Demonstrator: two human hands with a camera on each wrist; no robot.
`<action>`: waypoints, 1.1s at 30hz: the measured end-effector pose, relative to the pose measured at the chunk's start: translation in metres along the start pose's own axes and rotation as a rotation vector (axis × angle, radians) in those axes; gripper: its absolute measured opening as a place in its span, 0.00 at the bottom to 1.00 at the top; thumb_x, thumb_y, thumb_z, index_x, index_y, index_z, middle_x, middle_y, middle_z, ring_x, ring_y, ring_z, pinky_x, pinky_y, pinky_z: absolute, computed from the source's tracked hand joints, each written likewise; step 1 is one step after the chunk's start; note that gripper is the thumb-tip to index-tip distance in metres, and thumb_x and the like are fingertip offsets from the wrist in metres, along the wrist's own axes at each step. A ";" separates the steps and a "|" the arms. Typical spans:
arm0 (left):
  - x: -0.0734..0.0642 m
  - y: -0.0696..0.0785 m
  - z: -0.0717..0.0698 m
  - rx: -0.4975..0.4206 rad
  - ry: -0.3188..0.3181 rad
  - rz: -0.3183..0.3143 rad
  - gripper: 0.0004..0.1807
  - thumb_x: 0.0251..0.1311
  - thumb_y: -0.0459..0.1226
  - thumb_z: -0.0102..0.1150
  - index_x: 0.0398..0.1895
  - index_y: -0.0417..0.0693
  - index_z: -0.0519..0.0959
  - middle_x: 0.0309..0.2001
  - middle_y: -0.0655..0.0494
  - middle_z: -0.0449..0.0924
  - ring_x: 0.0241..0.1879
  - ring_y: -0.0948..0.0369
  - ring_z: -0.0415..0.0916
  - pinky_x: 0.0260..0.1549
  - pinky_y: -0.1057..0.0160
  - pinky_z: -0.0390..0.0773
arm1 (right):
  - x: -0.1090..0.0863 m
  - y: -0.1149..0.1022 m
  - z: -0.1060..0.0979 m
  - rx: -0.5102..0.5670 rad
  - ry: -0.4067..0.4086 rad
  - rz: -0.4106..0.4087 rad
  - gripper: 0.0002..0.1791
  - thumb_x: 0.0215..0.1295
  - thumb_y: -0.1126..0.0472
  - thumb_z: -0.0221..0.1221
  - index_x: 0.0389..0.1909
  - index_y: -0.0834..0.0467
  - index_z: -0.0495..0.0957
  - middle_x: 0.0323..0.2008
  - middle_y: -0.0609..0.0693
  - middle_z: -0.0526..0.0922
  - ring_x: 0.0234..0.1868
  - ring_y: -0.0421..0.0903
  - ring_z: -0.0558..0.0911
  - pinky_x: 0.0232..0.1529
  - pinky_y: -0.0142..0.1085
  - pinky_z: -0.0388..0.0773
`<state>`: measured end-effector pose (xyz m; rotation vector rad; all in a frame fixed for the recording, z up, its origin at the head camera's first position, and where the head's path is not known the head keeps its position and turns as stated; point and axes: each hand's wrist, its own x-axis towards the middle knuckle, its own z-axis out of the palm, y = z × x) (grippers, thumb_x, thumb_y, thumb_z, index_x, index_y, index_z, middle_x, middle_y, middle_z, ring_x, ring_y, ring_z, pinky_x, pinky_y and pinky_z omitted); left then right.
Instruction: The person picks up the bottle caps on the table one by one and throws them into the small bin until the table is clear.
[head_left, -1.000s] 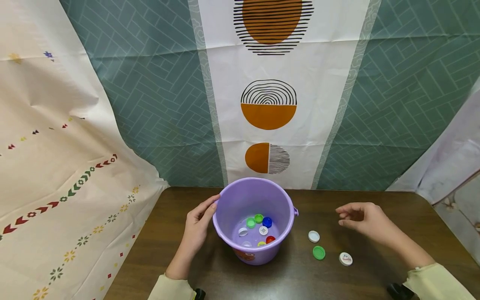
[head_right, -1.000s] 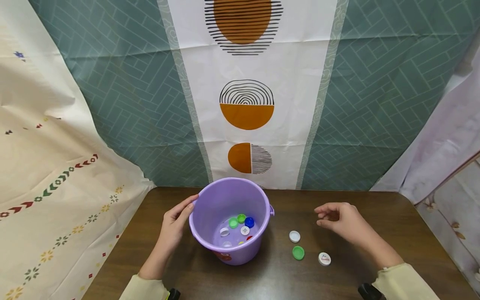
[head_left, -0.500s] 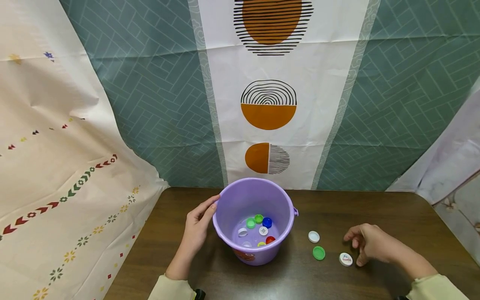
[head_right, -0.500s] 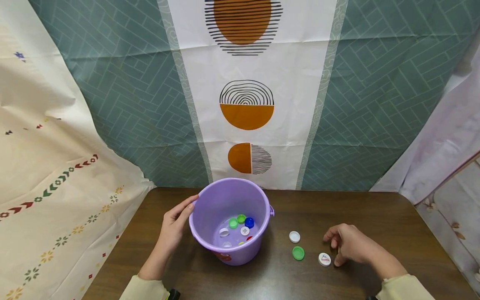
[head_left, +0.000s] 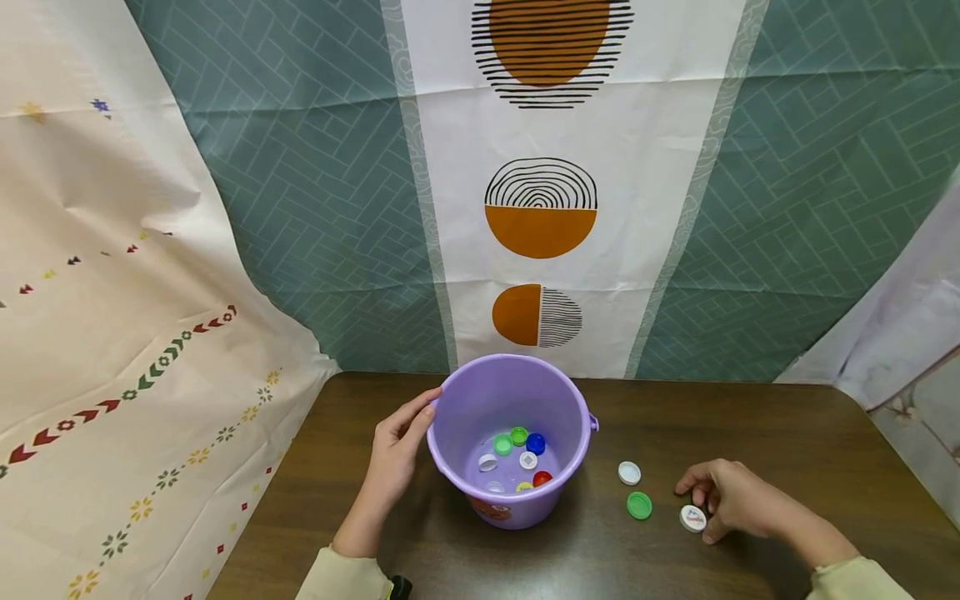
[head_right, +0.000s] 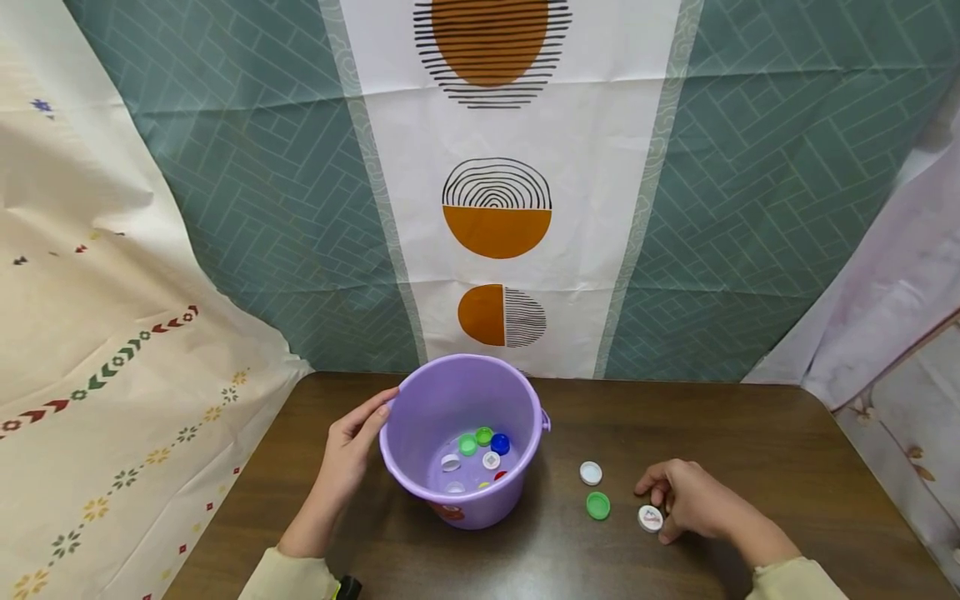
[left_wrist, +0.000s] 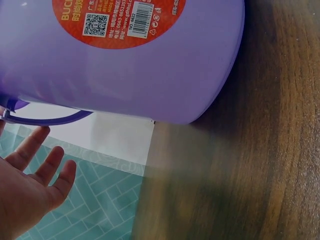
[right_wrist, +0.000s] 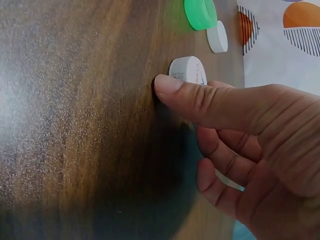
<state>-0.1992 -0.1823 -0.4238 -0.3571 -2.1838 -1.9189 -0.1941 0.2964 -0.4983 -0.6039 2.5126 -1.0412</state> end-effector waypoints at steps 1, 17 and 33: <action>0.000 0.000 0.000 0.000 -0.001 0.000 0.17 0.66 0.36 0.52 0.57 0.41 0.75 0.56 0.47 0.77 0.57 0.55 0.74 0.51 0.70 0.75 | 0.000 0.000 0.001 0.000 0.003 -0.004 0.30 0.26 0.62 0.76 0.39 0.56 0.79 0.27 0.49 0.76 0.23 0.34 0.72 0.21 0.29 0.73; 0.007 -0.023 -0.002 -0.014 0.002 0.028 0.16 0.66 0.37 0.52 0.56 0.50 0.77 0.56 0.54 0.78 0.56 0.62 0.75 0.52 0.69 0.75 | 0.011 0.001 0.004 -0.064 0.080 -0.004 0.19 0.38 0.51 0.74 0.33 0.51 0.81 0.25 0.43 0.80 0.25 0.32 0.73 0.24 0.27 0.72; 0.003 -0.012 -0.002 -0.004 0.001 0.020 0.17 0.66 0.37 0.52 0.56 0.46 0.76 0.56 0.50 0.78 0.56 0.60 0.75 0.52 0.70 0.75 | 0.016 -0.007 -0.004 -0.068 0.128 0.034 0.16 0.44 0.53 0.72 0.33 0.53 0.80 0.28 0.45 0.81 0.24 0.32 0.74 0.23 0.27 0.73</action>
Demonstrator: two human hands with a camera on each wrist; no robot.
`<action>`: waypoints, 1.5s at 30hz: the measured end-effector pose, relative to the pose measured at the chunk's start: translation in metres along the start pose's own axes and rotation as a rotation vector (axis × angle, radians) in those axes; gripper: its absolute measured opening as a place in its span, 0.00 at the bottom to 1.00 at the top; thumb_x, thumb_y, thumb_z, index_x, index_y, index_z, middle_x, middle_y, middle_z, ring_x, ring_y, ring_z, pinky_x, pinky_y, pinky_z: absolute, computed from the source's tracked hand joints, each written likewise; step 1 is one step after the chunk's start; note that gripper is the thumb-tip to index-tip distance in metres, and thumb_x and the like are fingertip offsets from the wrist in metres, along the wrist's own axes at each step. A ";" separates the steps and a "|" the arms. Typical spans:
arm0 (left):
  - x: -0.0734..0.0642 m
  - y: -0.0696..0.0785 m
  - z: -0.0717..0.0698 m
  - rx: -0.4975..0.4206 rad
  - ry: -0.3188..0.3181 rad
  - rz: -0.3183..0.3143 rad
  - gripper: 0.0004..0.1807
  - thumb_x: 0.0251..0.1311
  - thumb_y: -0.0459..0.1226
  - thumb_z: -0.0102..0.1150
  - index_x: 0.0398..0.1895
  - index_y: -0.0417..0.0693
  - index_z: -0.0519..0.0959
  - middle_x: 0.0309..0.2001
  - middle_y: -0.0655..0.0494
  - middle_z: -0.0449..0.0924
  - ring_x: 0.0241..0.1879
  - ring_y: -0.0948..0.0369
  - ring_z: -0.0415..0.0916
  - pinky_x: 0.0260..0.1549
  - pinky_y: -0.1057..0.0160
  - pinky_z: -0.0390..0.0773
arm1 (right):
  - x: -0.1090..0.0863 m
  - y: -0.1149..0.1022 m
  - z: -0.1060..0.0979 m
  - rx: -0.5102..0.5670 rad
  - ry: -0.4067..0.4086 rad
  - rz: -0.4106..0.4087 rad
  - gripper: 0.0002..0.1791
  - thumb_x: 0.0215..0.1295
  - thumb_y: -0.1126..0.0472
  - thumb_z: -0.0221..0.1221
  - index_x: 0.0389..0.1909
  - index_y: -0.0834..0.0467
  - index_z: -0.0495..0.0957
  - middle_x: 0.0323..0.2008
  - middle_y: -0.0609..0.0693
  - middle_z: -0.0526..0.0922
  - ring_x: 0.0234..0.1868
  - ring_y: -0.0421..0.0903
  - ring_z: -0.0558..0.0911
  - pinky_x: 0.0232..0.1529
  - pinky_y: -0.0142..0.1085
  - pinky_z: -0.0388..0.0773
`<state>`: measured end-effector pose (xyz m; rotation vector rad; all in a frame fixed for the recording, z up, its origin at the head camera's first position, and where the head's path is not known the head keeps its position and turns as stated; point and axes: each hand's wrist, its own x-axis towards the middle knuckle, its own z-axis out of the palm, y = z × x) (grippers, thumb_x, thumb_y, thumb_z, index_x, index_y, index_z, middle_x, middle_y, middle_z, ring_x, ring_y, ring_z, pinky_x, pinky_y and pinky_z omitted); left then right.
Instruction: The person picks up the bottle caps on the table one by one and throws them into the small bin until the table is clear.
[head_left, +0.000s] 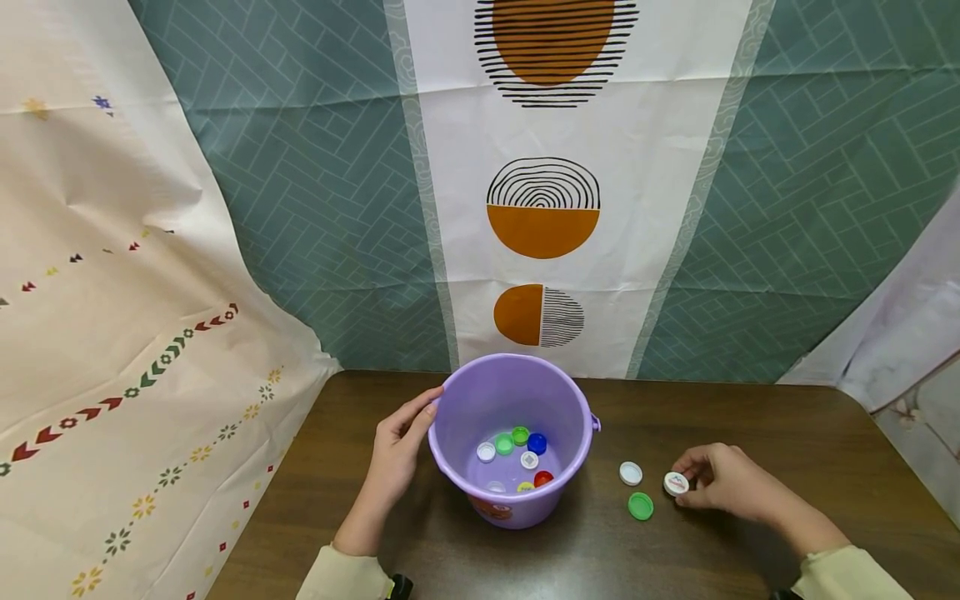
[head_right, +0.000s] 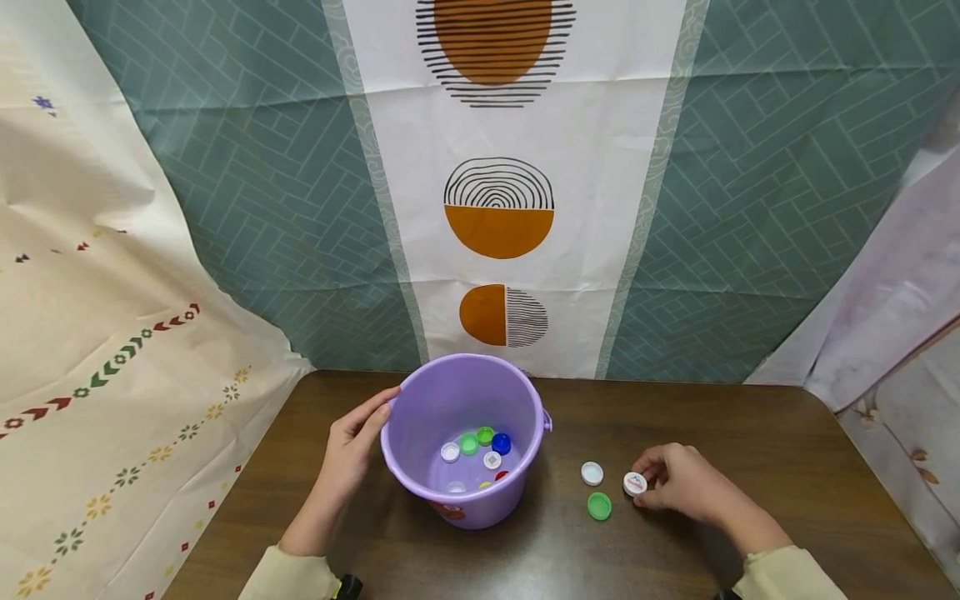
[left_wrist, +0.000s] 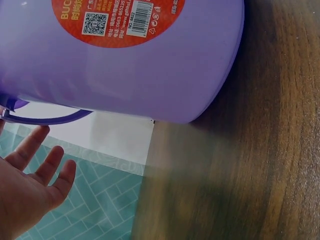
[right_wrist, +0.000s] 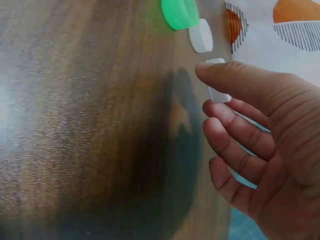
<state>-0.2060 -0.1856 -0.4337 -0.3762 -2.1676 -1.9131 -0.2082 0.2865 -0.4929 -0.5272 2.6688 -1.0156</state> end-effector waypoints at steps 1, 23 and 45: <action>0.000 -0.004 0.000 -0.001 0.002 0.003 0.16 0.66 0.37 0.52 0.56 0.48 0.77 0.56 0.52 0.78 0.56 0.61 0.75 0.52 0.69 0.75 | 0.000 -0.001 -0.001 0.001 0.007 0.000 0.16 0.44 0.53 0.72 0.33 0.53 0.80 0.28 0.45 0.81 0.24 0.32 0.74 0.23 0.27 0.73; 0.001 -0.018 -0.002 -0.006 0.009 0.011 0.16 0.66 0.38 0.53 0.56 0.53 0.77 0.56 0.55 0.78 0.56 0.62 0.75 0.52 0.69 0.75 | 0.004 -0.024 -0.019 -0.012 0.271 0.014 0.19 0.45 0.46 0.71 0.38 0.46 0.80 0.31 0.41 0.82 0.30 0.34 0.78 0.28 0.28 0.75; -0.001 0.011 0.002 0.026 0.007 -0.025 0.17 0.65 0.37 0.53 0.56 0.41 0.76 0.55 0.47 0.78 0.55 0.57 0.75 0.51 0.70 0.75 | 0.029 -0.067 -0.035 0.012 0.386 -0.011 0.17 0.50 0.40 0.66 0.41 0.40 0.80 0.39 0.37 0.84 0.42 0.39 0.82 0.39 0.29 0.77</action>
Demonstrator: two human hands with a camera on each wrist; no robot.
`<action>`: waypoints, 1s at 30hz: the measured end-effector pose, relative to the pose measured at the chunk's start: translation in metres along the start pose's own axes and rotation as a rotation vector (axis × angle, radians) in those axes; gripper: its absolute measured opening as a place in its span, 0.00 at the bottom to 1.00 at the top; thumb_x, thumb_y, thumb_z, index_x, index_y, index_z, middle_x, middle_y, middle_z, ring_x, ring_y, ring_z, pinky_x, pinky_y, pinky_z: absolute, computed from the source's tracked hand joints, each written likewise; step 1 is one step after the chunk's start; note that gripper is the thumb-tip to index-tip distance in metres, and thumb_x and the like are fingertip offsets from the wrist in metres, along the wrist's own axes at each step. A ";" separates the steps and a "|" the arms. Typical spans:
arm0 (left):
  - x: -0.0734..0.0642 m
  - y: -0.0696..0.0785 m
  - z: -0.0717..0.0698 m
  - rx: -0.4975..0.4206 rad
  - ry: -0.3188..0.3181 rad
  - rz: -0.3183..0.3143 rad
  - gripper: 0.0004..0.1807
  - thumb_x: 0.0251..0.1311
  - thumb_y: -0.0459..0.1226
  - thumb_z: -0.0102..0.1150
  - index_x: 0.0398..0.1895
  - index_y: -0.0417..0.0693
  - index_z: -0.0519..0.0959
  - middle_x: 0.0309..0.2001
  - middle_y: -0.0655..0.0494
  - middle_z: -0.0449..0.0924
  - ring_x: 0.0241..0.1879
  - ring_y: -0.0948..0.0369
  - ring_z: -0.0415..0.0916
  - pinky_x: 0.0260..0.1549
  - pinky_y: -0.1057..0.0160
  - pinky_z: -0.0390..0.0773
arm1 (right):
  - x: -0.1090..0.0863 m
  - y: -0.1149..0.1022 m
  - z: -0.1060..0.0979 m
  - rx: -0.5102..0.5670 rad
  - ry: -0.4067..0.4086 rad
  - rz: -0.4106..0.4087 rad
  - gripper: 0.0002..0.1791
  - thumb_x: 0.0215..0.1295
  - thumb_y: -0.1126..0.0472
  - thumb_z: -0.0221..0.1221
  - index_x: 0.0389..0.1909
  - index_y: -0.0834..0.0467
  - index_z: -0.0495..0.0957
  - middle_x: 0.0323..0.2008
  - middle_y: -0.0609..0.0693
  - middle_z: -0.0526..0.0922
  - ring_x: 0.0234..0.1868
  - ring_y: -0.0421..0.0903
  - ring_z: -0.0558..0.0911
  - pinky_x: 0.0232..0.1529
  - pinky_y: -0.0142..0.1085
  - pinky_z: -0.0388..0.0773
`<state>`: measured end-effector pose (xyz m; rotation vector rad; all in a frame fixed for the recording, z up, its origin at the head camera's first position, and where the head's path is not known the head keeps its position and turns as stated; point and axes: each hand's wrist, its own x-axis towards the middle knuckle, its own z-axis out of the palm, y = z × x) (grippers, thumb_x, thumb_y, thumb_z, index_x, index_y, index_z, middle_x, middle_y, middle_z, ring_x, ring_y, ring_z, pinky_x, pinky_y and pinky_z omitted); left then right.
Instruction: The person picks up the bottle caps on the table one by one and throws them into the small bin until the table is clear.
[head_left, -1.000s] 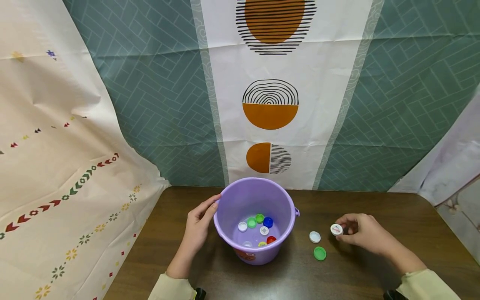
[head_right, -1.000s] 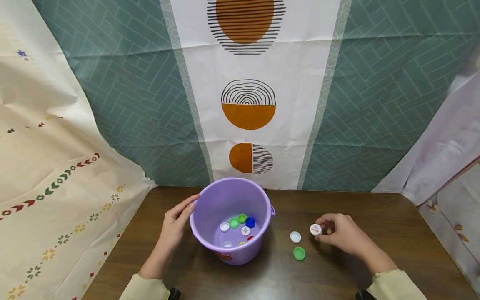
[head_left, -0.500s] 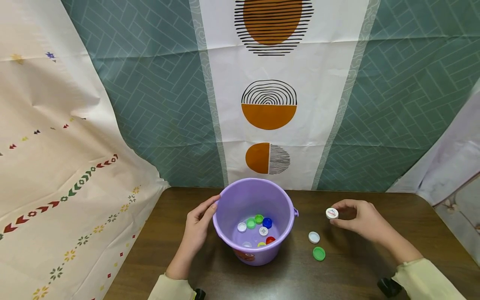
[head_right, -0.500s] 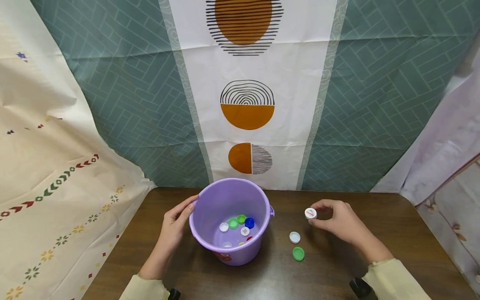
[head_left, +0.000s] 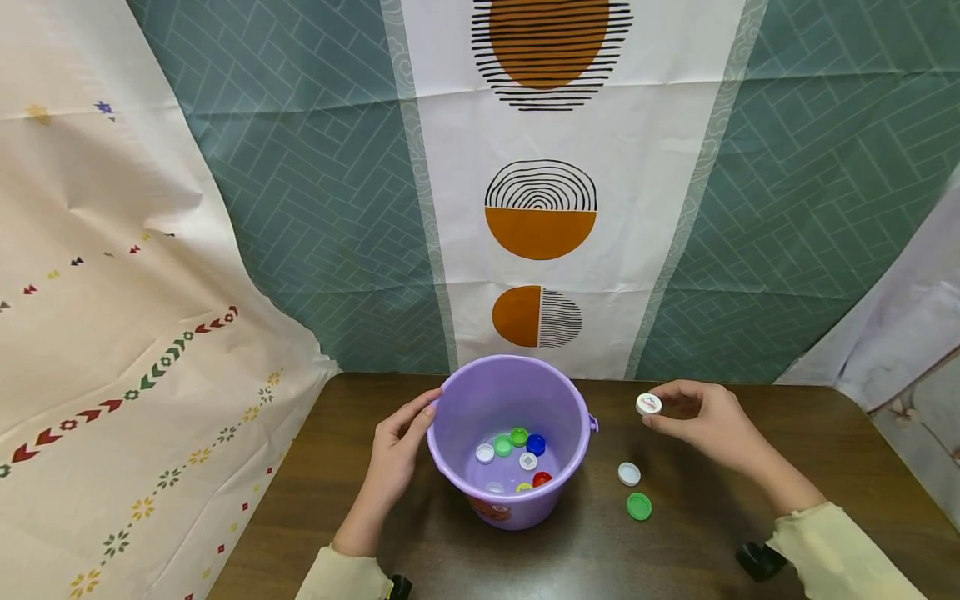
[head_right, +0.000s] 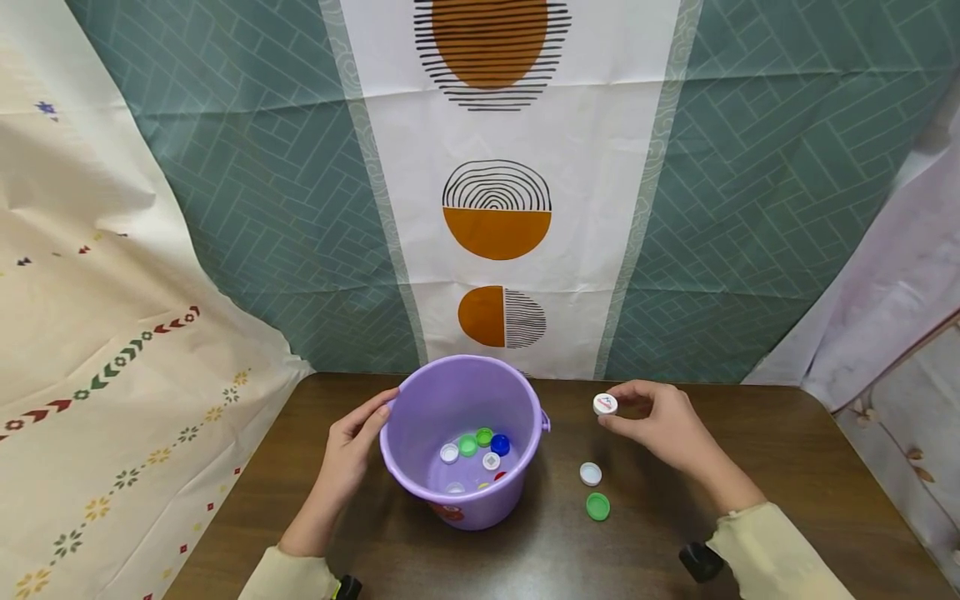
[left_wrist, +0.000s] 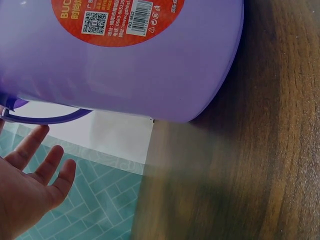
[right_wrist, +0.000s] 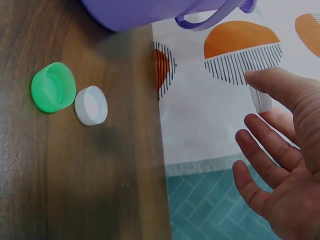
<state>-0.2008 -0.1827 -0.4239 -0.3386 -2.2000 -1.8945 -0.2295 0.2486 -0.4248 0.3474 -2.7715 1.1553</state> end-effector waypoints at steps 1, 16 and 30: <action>0.000 0.000 0.000 -0.001 0.001 0.000 0.17 0.65 0.37 0.53 0.56 0.41 0.76 0.55 0.47 0.78 0.55 0.57 0.76 0.51 0.70 0.75 | 0.001 -0.002 0.000 0.013 -0.002 0.003 0.18 0.50 0.40 0.66 0.41 0.40 0.80 0.39 0.37 0.84 0.42 0.40 0.82 0.39 0.28 0.76; 0.001 0.001 0.002 -0.007 0.000 0.006 0.17 0.65 0.37 0.53 0.56 0.41 0.76 0.56 0.47 0.78 0.55 0.56 0.75 0.51 0.70 0.76 | 0.009 -0.029 0.001 0.188 -0.008 0.007 0.20 0.49 0.46 0.69 0.43 0.47 0.80 0.39 0.44 0.85 0.40 0.44 0.84 0.38 0.30 0.80; 0.001 -0.006 -0.001 -0.018 0.000 0.002 0.17 0.65 0.37 0.53 0.56 0.43 0.77 0.55 0.48 0.78 0.54 0.58 0.76 0.50 0.69 0.76 | 0.016 -0.063 0.005 0.182 0.041 0.004 0.20 0.45 0.43 0.70 0.40 0.44 0.81 0.37 0.41 0.85 0.39 0.42 0.83 0.38 0.31 0.80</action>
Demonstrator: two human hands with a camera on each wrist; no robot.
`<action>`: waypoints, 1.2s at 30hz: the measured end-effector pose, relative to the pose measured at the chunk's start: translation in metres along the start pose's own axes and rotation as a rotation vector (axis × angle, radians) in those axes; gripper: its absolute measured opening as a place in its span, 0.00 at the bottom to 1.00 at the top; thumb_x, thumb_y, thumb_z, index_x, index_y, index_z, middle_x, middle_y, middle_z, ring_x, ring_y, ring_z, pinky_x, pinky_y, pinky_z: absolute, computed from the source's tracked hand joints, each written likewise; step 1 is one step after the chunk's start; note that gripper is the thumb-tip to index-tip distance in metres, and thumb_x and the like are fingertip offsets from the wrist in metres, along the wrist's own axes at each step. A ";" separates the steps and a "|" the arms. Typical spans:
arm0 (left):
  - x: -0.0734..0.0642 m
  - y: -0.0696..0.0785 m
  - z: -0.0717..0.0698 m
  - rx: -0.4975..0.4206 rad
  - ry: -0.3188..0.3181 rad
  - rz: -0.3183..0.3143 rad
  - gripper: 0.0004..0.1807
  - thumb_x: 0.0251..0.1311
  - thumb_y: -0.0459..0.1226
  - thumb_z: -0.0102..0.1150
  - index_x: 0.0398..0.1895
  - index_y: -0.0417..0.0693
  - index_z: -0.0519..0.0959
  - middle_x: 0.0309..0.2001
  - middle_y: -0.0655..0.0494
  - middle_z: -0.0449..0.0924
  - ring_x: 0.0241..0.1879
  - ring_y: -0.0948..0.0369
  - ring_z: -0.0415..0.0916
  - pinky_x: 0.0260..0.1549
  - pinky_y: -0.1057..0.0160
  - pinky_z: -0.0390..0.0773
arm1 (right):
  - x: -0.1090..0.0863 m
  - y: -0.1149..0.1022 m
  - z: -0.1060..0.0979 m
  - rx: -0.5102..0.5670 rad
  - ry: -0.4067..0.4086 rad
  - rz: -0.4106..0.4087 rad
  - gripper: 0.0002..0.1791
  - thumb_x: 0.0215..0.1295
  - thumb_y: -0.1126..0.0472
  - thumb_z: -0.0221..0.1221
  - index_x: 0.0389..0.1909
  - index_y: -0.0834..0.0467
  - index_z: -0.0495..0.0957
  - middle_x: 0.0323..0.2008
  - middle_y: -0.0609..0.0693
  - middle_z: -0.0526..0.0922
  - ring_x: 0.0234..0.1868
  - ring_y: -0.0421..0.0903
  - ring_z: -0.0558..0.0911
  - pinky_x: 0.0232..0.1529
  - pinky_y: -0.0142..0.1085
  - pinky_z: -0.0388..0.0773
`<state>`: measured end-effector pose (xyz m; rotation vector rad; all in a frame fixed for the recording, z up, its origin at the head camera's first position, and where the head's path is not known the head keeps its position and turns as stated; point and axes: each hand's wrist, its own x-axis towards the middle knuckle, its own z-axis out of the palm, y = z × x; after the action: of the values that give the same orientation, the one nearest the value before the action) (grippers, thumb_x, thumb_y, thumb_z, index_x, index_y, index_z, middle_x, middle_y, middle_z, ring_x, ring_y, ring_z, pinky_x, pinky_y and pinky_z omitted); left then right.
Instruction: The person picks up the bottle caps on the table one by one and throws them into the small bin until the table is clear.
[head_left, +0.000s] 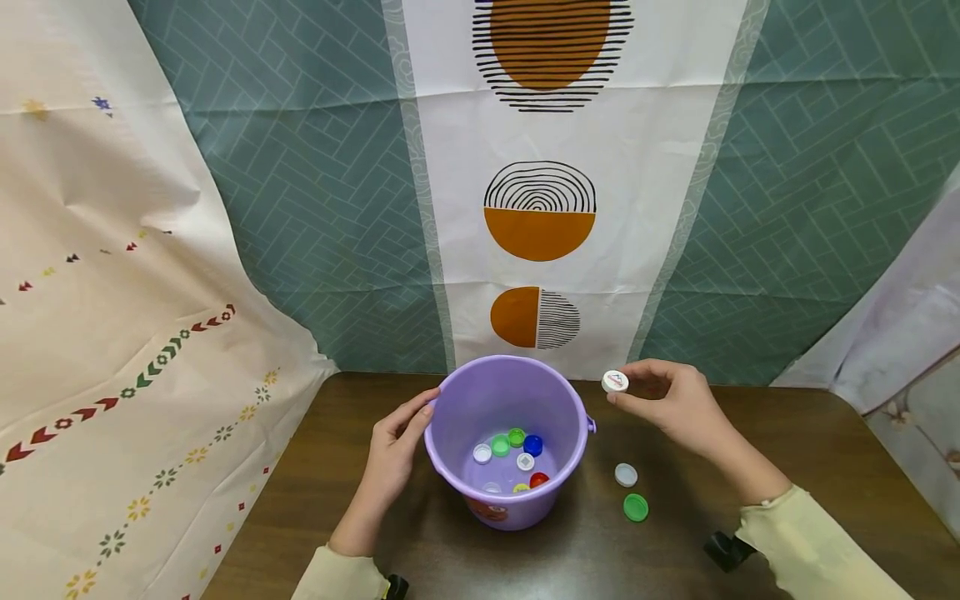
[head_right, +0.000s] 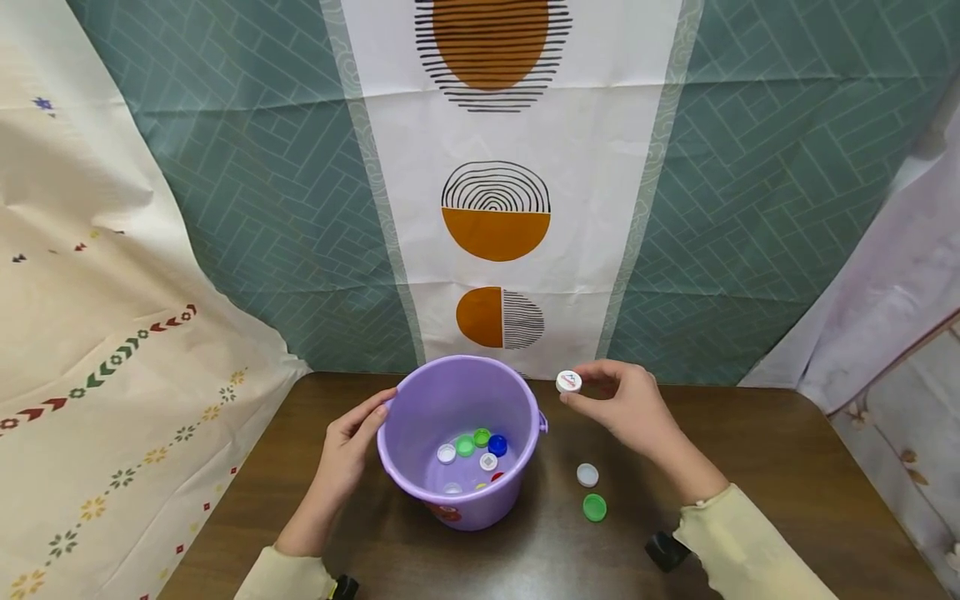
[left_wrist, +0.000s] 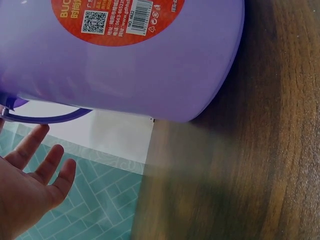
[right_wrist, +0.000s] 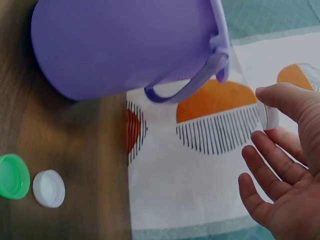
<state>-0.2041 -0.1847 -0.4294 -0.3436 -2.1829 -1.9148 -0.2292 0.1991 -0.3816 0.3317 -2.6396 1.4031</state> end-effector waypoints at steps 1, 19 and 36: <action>0.000 0.000 0.000 -0.001 -0.001 0.001 0.17 0.65 0.37 0.53 0.56 0.44 0.76 0.55 0.48 0.78 0.54 0.58 0.76 0.50 0.69 0.77 | -0.001 -0.007 0.000 -0.002 -0.004 -0.002 0.19 0.47 0.44 0.70 0.40 0.45 0.81 0.38 0.42 0.85 0.39 0.42 0.83 0.38 0.31 0.80; 0.002 -0.011 -0.002 -0.008 -0.012 0.043 0.17 0.66 0.37 0.52 0.57 0.46 0.76 0.56 0.49 0.77 0.55 0.61 0.76 0.50 0.70 0.76 | 0.009 -0.036 0.016 0.062 -0.019 -0.076 0.20 0.47 0.45 0.70 0.42 0.43 0.81 0.39 0.40 0.84 0.37 0.42 0.83 0.39 0.34 0.81; 0.002 -0.011 -0.002 -0.018 -0.016 0.046 0.17 0.66 0.36 0.51 0.57 0.45 0.76 0.57 0.48 0.77 0.55 0.61 0.76 0.50 0.70 0.76 | 0.017 -0.066 0.052 0.164 -0.131 -0.110 0.18 0.46 0.45 0.71 0.39 0.43 0.81 0.38 0.42 0.83 0.35 0.48 0.83 0.31 0.37 0.82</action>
<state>-0.2095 -0.1877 -0.4390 -0.4104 -2.1502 -1.9147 -0.2295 0.1186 -0.3542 0.5972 -2.5648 1.6168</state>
